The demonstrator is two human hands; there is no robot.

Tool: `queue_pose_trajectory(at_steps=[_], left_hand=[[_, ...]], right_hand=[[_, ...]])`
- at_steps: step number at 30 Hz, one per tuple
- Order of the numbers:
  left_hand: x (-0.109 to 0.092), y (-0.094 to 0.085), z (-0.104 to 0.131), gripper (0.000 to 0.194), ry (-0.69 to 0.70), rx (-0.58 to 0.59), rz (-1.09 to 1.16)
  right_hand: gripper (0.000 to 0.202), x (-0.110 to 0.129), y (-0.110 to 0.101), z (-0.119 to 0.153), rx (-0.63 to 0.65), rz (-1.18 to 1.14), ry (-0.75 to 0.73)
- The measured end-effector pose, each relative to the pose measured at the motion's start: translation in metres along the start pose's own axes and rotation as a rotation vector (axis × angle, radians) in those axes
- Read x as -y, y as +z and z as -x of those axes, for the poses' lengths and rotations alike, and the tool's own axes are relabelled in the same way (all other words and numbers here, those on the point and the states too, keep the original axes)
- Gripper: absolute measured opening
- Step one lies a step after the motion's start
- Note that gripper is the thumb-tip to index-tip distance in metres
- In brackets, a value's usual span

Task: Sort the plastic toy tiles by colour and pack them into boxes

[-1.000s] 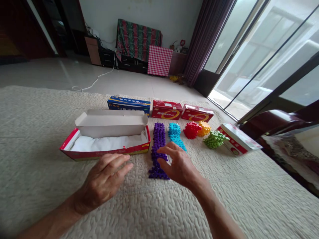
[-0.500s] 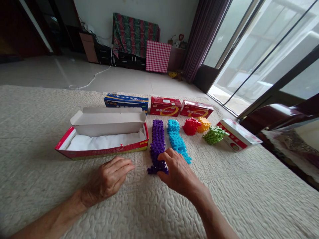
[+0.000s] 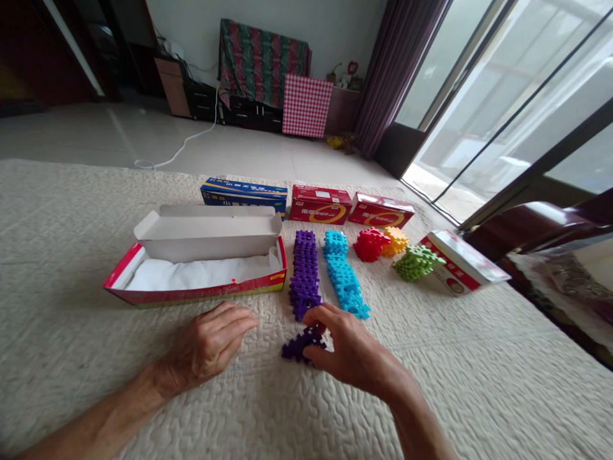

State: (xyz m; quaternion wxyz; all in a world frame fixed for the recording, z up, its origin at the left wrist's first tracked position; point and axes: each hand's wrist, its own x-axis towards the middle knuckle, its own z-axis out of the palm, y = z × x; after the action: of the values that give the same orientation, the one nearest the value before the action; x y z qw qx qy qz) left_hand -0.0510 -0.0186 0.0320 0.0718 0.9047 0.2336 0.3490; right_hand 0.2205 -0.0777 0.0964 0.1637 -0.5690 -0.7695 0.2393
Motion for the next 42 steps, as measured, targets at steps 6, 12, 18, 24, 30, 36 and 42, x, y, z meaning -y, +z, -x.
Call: queue_pose_trajectory(at_steps=[6, 12, 18, 24, 30, 36, 42], left_hand=[[-0.001, 0.0, 0.0, 0.026, 0.009, -0.002, -0.021], [-0.002, 0.001, -0.005, 0.025, -0.01, 0.085, -0.113], [0.002, 0.001, -0.012, 0.023, 0.069, 0.177, -0.186], [0.005, -0.001, -0.012, 0.023, 0.037, 0.185, -0.107], [0.008, -0.003, -0.01, 0.022, 0.003, 0.159, -0.107], [0.007, -0.008, -0.01, 0.026, 0.04, 0.088, -0.107], [0.009, -0.005, -0.008, 0.025, -0.017, 0.109, -0.108]], right_hand=[[0.018, -0.008, 0.007, -0.014, -0.417, 0.168, -0.012], [0.027, -0.017, 0.017, -0.029, -0.432, 0.354, -0.038], [0.029, -0.016, 0.019, -0.036, -0.385, 0.39, -0.028], [0.022, -0.022, 0.016, -0.038, -0.385, 0.292, -0.016], [0.01, -0.025, 0.002, -0.041, -0.315, 0.171, -0.005], [0.02, -0.023, -0.014, -0.043, -0.22, -0.083, 0.065], [0.011, 0.001, 0.002, -0.047, -0.069, -0.255, 0.059]])
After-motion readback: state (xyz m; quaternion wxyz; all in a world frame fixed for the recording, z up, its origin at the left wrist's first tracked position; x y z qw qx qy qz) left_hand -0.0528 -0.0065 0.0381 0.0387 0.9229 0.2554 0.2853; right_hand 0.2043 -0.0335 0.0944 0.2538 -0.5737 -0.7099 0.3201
